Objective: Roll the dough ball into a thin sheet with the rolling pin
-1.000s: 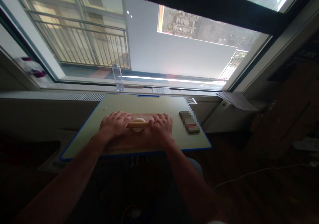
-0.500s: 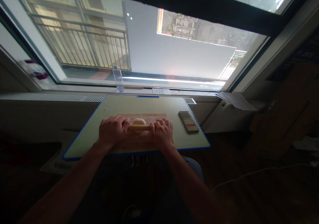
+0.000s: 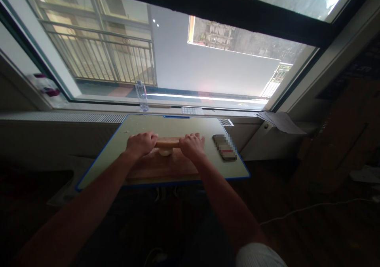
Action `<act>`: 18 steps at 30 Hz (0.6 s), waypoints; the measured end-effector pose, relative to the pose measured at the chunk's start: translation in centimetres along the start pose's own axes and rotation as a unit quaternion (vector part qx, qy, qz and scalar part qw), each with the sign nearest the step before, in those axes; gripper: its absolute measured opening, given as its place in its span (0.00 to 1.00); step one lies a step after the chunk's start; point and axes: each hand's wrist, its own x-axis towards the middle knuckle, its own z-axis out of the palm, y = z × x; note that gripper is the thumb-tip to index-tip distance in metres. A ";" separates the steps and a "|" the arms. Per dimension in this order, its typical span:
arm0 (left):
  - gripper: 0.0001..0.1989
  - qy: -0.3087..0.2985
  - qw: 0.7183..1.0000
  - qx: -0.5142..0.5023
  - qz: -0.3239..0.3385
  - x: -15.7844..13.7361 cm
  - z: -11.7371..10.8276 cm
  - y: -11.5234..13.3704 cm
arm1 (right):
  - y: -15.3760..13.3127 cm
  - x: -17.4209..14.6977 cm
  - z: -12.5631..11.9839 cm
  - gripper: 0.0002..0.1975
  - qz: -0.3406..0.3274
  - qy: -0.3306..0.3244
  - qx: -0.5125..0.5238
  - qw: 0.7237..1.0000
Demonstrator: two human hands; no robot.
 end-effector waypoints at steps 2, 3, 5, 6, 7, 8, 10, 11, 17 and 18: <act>0.28 -0.020 1.000 -0.004 0.011 0.4 0.5 -0.4 | 0.1 0.7 -0.2 0.20 -0.020 -0.002 -0.003 1.000; 0.28 -0.028 0.999 -0.006 0.021 0.6 0.6 -0.6 | 0.2 1.1 -0.3 0.19 -0.034 -0.001 -0.005 0.999; 0.30 -0.045 0.998 -0.009 0.049 0.9 0.5 -1.0 | 0.3 1.8 -0.6 0.19 -0.062 -0.013 -0.013 0.998; 0.31 -0.052 0.997 -0.010 0.064 1.2 0.4 -1.1 | 0.3 2.1 -0.6 0.19 -0.067 -0.027 -0.016 0.997; 0.32 -0.059 0.995 -0.011 0.077 1.6 0.2 -1.2 | 0.3 2.6 -0.5 0.20 -0.066 -0.043 -0.016 0.997; 0.32 -0.069 0.994 -0.013 0.082 1.9 0.1 -1.2 | 0.4 3.0 -0.4 0.21 -0.061 -0.061 -0.011 0.996; 0.33 -0.097 0.992 -0.016 0.075 2.8 -0.3 -1.0 | 0.5 3.8 0.0 0.23 -0.047 -0.095 0.013 0.994; 0.33 -0.110 0.992 -0.016 0.068 3.3 -0.4 -0.9 | 0.6 4.1 0.3 0.25 -0.039 -0.108 0.028 0.993; 0.33 -0.163 0.985 0.009 0.048 5.4 -0.6 -0.1 | 0.9 5.3 1.9 0.29 0.005 -0.129 0.063 0.990; 0.33 -0.170 0.984 0.014 0.047 5.6 -0.6 -0.1 | 0.9 5.3 2.0 0.29 0.006 -0.125 0.061 0.990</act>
